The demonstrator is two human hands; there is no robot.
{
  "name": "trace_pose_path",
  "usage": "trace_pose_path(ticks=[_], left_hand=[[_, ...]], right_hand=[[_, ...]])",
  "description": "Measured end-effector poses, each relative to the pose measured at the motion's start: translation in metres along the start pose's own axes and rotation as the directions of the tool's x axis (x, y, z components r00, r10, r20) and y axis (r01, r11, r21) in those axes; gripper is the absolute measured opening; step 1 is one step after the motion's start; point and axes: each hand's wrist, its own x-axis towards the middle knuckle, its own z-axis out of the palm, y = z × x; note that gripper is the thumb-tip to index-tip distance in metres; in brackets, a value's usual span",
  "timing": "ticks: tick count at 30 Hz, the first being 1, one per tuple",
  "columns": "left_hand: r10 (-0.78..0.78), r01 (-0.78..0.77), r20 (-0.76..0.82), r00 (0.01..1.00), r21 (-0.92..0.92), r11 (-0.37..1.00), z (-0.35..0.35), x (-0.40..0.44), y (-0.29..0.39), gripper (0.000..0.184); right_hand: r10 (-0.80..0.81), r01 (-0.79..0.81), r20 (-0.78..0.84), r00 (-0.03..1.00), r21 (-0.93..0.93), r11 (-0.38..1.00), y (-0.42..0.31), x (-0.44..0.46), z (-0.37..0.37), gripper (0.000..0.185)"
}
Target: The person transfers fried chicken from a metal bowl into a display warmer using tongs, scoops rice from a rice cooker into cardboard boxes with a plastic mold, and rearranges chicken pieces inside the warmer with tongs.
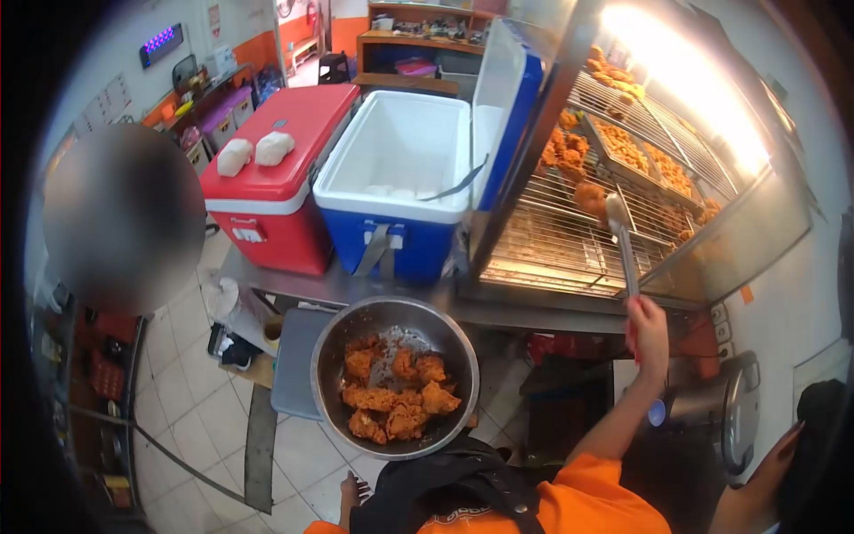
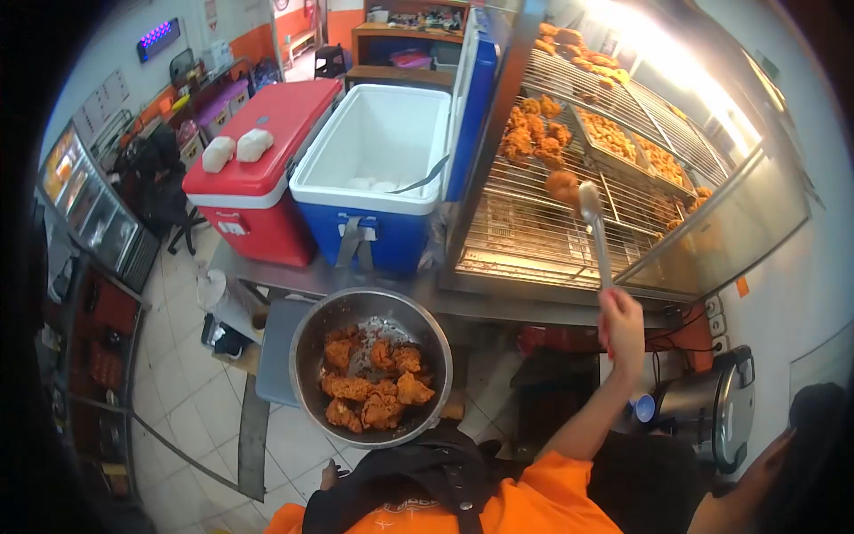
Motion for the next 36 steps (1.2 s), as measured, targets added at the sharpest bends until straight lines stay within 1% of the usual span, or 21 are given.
trace_pose_path(ticks=[1, 4, 6, 8, 10, 12, 16, 17, 18, 19, 20, 21, 22, 24, 26, 28, 30, 32, 34, 35, 36], left_hand=[[-0.061, 0.063, 0.049, 0.997, -0.051, 0.997, -0.001, 0.016, 0.0, 0.062], [-0.057, 0.057, 0.069, 0.996, -0.001, 0.998, 0.007, 0.009, 0.028, 0.067], [-0.041, 0.041, 0.058, 0.997, 0.005, 0.999, 0.01, 0.016, 0.036, 0.065], [-0.041, 0.04, 0.046, 0.998, 0.006, 0.999, 0.014, 0.016, 0.037, 0.064], [-0.01, 0.01, 0.044, 0.999, 0.004, 1.0, 0.015, 0.008, 0.036, 0.064], [-0.055, 0.055, 0.017, 0.998, -0.017, 0.998, 0.016, 0.01, 0.028, 0.064], [-0.083, 0.084, 0.064, 0.995, -0.015, 0.996, 0.011, 0.014, -0.005, 0.065], [-0.07, 0.071, 0.078, 0.994, -0.011, 0.997, 0.01, 0.004, -0.007, 0.066], [-0.07, 0.072, 0.083, 0.994, -0.011, 0.997, 0.007, -0.001, -0.013, 0.068], [-0.073, 0.075, 0.033, 0.997, -0.09, 0.993, 0.006, 0.001, -0.02, 0.054], [-0.015, 0.015, -0.007, 1.0, -0.065, 0.998, 0.009, -0.019, -0.015, 0.054], [-0.041, 0.04, -0.007, 0.999, -0.045, 0.998, 0.007, -0.008, -0.023, 0.054], [-0.054, 0.053, -0.034, 0.998, -0.037, 0.998, 0.006, -0.011, -0.021, 0.055], [-0.075, 0.071, -0.072, 0.995, -0.045, 0.996, 0.009, -0.012, -0.018, 0.055], [-0.08, 0.078, -0.069, 0.994, -0.024, 0.997, 0.005, -0.006, -0.021, 0.056], [-0.086, 0.083, -0.068, 0.994, -0.046, 0.995, 0.001, -0.004, -0.022, 0.055], [-0.083, 0.08, -0.054, 0.995, -0.06, 0.995, -0.001, -0.002, -0.016, 0.054], [-0.092, 0.088, -0.05, 0.995, -0.067, 0.994, -0.004, -0.002, -0.01, 0.054], [-0.097, 0.096, -0.039, 0.994, -0.035, 0.995, -0.008, -0.004, -0.006, 0.057], [-0.104, 0.104, -0.027, 0.994, -0.003, 0.995, -0.009, -0.003, -0.004, 0.06], [-0.1, 0.1, -0.024, 0.995, -0.001, 0.995, -0.01, -0.002, -0.004, 0.06]], right_hand=[[-0.052, 0.052, -0.023, 0.998, -0.004, 0.999, 0.003, 0.025, -0.004, 0.023], [-0.117, 0.112, -0.176, 0.977, -0.038, 0.993, -0.005, 0.094, 0.009, 0.029], [-0.097, 0.14, -0.228, 0.969, 0.182, 0.973, 0.021, 0.16, 0.023, 0.027], [-0.139, 0.152, -0.278, 0.951, 0.025, 0.988, 0.028, 0.188, 0.046, 0.028], [-0.101, 0.021, -0.243, 0.965, -0.309, 0.951, 0.023, 0.19, 0.061, 0.032], [-0.122, 0.037, -0.278, 0.953, -0.294, 0.955, 0.028, 0.187, 0.065, 0.036], [-0.132, 0.026, -0.193, 0.972, -0.471, 0.882, -0.001, 0.144, 0.033, 0.038], [-0.545, 0.283, -0.187, 0.818, -0.693, 0.663, 0.022, 0.149, 0.017, 0.035], [-0.318, 0.181, -0.186, 0.93, -0.52, 0.835, 0.01, 0.128, 0.009, 0.033], [-0.239, 0.194, -0.081, 0.968, -0.368, 0.91, -0.006, 0.098, 0.007, 0.03], [-0.213, 0.208, 0.009, 0.977, -0.265, 0.942, -0.021, 0.064, 0.01, 0.022], [-0.14, 0.174, 0.165, 0.976, -0.217, 0.961, -0.021, 0.04, 0.008, 0.022], [-0.071, 0.13, 0.309, 0.948, -0.175, 0.976, -0.018, 0.023, 0.007, 0.023], [0.106, 0.067, 0.578, 0.809, -0.27, 0.96, -0.017, -0.005, 0.032, 0.026], [0.113, 0.202, 0.653, 0.749, -0.387, 0.9, -0.004, -0.022, 0.089, 0.031], [-0.026, 0.542, 0.786, 0.618, -0.402, 0.738, 0.021, -0.027, 0.148, 0.036], [0.108, 0.61, 0.818, 0.566, -0.503, 0.612, 0.026, -0.036, 0.197, 0.037], [0.058, 0.784, 0.86, 0.507, -0.488, 0.384, 0.042, -0.034, 0.236, 0.036], [-0.01, 0.864, 0.9, 0.435, -0.414, 0.286, 0.066, -0.025, 0.272, 0.037], [-0.013, 0.863, 0.899, 0.438, -0.417, 0.285, 0.069, -0.024, 0.286, 0.037], [0.002, 0.886, 0.926, 0.378, -0.363, 0.288, 0.069, -0.023, 0.299, 0.037]])
